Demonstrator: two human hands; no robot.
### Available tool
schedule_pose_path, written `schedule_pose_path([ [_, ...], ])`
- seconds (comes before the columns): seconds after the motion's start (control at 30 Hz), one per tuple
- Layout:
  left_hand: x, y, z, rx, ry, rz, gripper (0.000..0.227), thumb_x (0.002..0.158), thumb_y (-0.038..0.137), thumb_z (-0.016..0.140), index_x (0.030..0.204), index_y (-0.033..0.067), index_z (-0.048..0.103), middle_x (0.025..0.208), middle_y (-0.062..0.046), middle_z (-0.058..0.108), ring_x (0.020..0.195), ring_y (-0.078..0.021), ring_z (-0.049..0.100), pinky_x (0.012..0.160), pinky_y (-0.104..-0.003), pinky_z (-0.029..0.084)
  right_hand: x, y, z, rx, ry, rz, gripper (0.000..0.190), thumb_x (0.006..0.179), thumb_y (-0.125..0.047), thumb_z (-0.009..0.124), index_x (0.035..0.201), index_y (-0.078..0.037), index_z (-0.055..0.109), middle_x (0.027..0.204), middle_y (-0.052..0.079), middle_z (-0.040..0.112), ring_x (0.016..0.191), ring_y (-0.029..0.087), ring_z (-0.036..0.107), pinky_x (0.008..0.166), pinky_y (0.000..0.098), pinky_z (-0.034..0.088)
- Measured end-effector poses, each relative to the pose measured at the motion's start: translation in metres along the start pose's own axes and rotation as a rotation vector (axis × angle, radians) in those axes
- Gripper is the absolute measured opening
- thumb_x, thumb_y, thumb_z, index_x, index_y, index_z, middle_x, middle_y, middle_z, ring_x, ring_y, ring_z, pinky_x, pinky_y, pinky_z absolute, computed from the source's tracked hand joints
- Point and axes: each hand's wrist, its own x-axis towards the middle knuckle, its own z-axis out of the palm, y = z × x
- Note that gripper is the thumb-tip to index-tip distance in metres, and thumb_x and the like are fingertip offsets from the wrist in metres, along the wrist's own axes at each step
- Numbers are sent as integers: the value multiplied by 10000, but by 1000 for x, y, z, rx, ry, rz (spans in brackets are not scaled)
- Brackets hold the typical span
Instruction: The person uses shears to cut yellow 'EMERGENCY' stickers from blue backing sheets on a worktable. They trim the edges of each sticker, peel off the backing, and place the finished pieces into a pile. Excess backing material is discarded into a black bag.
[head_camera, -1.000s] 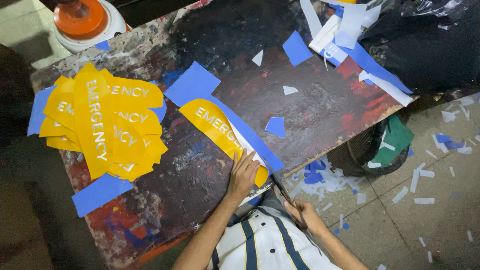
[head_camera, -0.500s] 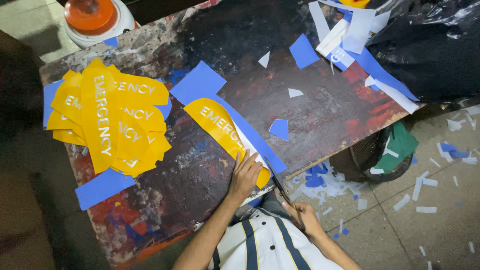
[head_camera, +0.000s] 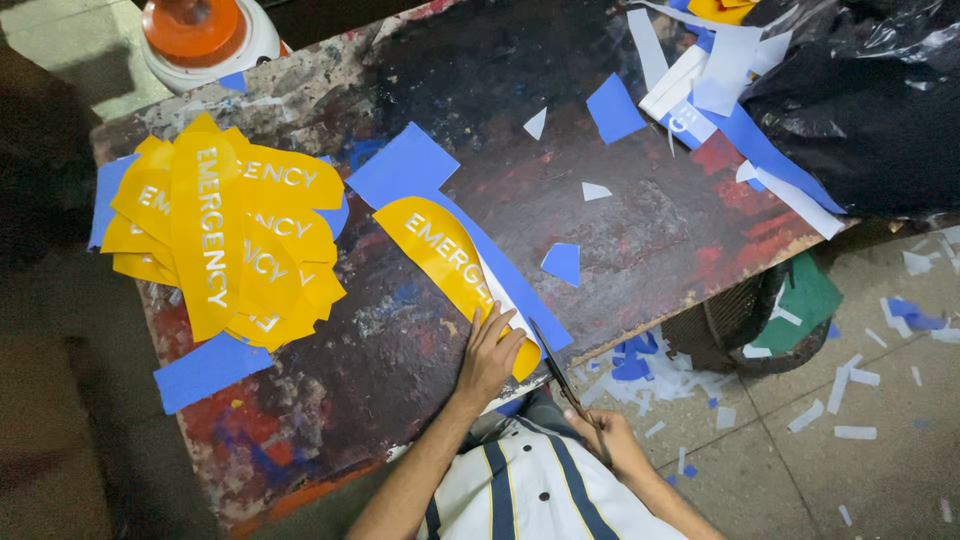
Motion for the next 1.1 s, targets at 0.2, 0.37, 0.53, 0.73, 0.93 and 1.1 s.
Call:
schedule_pose_path([
  [0.2,-1,0,0,-8,15,-22,144,936,104,698,1056,29,728,1329,-184,610,1403,-430,479,1179,-631,317,9,-32,-4,16,-91,-50,508,887,-481,744,616,-93,557,455,-23,442,351,82,336,358,286,202],
  [0.37,-1,0,-1,-11,61,-7,141,934,103,701,1049,35,744,1342,-175,618,1401,-425,478,1173,-636,316,22,-54,-3,-50,-119,-55,506,879,-507,738,623,-133,513,445,-34,399,348,79,309,351,285,190],
  [0.53,2,4,-3,-18,68,-31,123,939,112,700,1029,40,741,1342,-172,621,1405,-420,479,1169,-627,325,28,-56,-6,-62,-111,-50,536,884,-494,753,606,-137,466,440,-45,383,344,76,291,342,294,183],
  [0.73,4,6,-6,-106,132,-106,108,919,116,679,969,32,725,1259,-168,671,1332,-406,541,1148,-584,360,36,-48,-10,-91,-141,-69,512,908,-479,732,613,-128,506,432,-40,397,339,79,308,347,290,188],
  [0.93,37,1,-4,-119,287,-518,283,958,263,675,1059,-1,667,1089,-167,703,1051,-358,675,911,-473,522,37,-52,-12,-81,-154,-31,488,909,-474,732,635,-108,562,444,-45,415,349,77,323,359,286,190],
  [1.1,80,-9,-3,108,164,-812,570,796,536,788,1021,25,675,862,-174,735,841,-401,708,752,-520,532,32,-62,-17,-133,-164,-27,483,885,-497,734,631,-113,590,451,-46,412,378,82,326,384,297,194],
])
